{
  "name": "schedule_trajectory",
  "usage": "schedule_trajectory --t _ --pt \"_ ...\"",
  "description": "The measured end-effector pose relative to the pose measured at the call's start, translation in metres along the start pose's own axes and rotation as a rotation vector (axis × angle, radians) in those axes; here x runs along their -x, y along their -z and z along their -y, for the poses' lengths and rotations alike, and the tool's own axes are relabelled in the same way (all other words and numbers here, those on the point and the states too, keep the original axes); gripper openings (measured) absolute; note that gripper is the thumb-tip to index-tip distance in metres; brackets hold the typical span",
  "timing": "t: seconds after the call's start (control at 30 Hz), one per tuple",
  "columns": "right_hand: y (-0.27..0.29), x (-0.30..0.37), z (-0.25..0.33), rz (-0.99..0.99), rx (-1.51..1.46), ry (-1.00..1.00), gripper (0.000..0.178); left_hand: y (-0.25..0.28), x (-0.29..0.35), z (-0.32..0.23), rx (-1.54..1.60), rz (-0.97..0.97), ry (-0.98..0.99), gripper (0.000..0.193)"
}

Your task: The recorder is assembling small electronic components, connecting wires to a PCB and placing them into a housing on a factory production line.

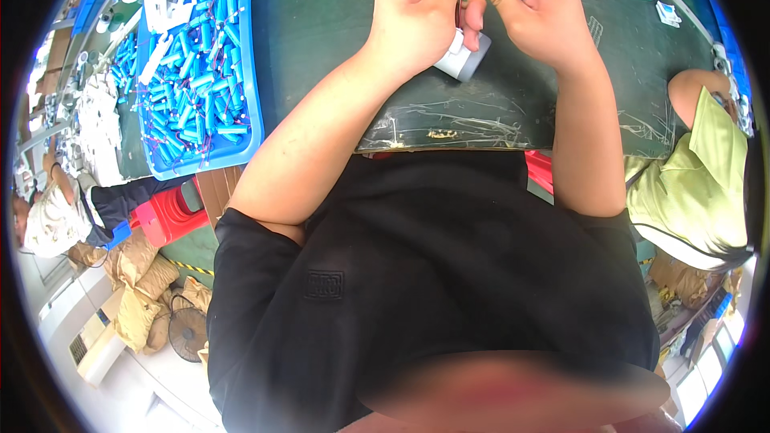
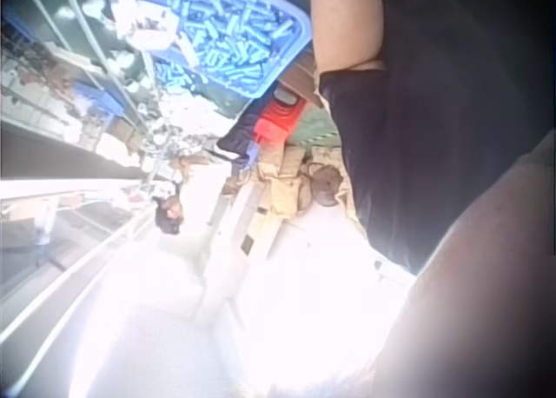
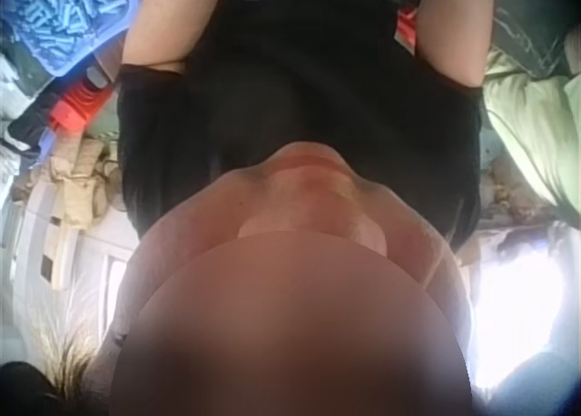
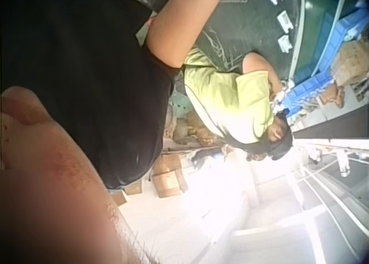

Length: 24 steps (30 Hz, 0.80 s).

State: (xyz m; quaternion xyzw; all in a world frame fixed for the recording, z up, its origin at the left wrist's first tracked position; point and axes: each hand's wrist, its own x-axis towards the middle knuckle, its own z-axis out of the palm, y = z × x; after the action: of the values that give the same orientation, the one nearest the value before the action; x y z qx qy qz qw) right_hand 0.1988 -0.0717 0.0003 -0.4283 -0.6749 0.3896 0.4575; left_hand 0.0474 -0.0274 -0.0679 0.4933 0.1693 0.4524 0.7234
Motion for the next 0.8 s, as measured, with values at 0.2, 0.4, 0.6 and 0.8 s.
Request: schedule_trajectory --t 0.2,0.4,0.6,0.8 --pt "-0.001 -0.001 0.0 0.015 -0.034 0.033 0.013 0.002 0.0 -0.004 0.03 -0.016 0.062 0.02" --pt "-0.001 0.004 -0.008 -0.195 0.293 0.216 0.014 0.001 -0.004 -0.012 -0.047 -0.063 -0.064 0.021" --pt "-0.008 0.002 -0.004 -0.268 0.425 0.259 0.012 -0.001 -0.004 -0.006 -0.122 -0.081 -0.067 0.02" --pt "-0.01 0.001 -0.002 -0.289 0.546 0.321 0.012 -0.004 -0.004 -0.007 -0.157 -0.113 -0.052 0.02"
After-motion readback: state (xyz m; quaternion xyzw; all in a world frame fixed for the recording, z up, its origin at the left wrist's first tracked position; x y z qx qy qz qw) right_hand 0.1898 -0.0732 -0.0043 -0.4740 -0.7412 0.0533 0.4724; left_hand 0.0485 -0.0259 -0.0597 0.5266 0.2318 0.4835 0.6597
